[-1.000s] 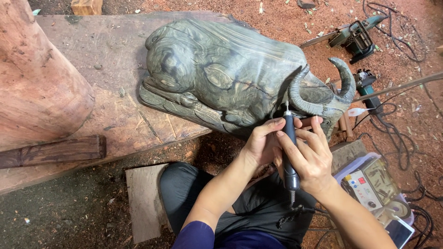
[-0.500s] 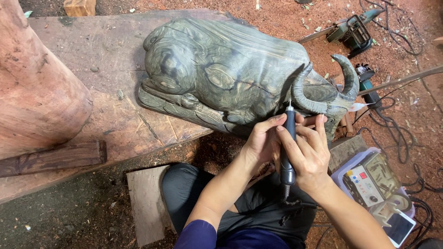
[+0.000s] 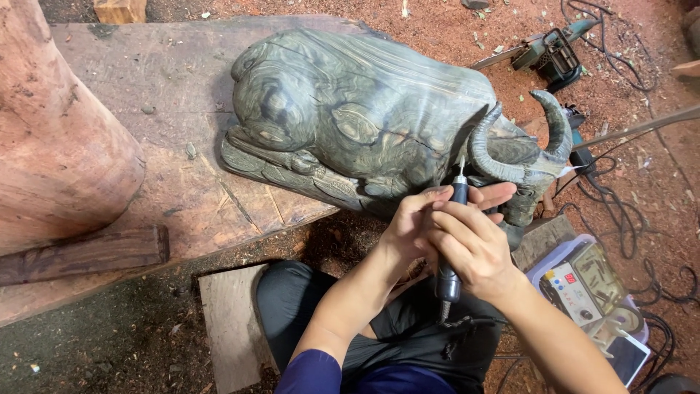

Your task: The person carves details into a large wooden buffalo sculpture using a rotary tool and a small chisel.

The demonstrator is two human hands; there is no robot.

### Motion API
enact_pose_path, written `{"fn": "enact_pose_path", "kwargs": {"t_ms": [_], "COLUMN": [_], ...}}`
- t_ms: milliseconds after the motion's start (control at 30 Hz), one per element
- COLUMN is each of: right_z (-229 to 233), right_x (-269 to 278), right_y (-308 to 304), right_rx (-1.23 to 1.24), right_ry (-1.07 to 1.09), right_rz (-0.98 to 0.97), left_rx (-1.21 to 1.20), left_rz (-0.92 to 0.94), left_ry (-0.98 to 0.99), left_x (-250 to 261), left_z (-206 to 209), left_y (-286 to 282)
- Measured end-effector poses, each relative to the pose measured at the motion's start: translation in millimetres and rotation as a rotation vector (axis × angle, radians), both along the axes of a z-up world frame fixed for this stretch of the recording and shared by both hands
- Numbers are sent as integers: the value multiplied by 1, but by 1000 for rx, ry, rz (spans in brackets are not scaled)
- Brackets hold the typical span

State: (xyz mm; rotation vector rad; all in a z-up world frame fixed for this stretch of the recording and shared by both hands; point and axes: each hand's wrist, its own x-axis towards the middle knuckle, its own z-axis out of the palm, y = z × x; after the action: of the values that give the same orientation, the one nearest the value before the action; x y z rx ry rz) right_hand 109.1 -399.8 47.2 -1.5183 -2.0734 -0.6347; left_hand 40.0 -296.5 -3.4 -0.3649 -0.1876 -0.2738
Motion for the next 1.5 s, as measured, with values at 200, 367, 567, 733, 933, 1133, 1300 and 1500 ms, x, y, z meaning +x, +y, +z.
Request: {"fn": "enact_pose_path", "kwargs": {"t_ms": [200,367,567,733,933,1133,1300,1500], "right_z": [1,-4,1,5,17,20,20,21], "right_x": [11,12,12,11,8,8,9,8], "right_y": [13,16,22,20,19,23,28,29], "right_rx": [-38,-24,-5,16,35,36,55,63], "right_ry": [-54,-62,-93,-47,-57,-57,-68,-69], "right_rz": [53,-1,48,56,102,103,100,111], "left_rx": [-45,31,72,135,150,201,265,283], "left_rz": [-26,17,46,74,99,150,209,230], "left_ry": [14,90,130,182,153,196,221,189], "left_x": [19,11,41,-7,-21,-12,-27,-24], "left_z": [-23,-9,-41,28,53,31,61,63], "left_y": [0,6,-7,15,20,16,19,21]}}
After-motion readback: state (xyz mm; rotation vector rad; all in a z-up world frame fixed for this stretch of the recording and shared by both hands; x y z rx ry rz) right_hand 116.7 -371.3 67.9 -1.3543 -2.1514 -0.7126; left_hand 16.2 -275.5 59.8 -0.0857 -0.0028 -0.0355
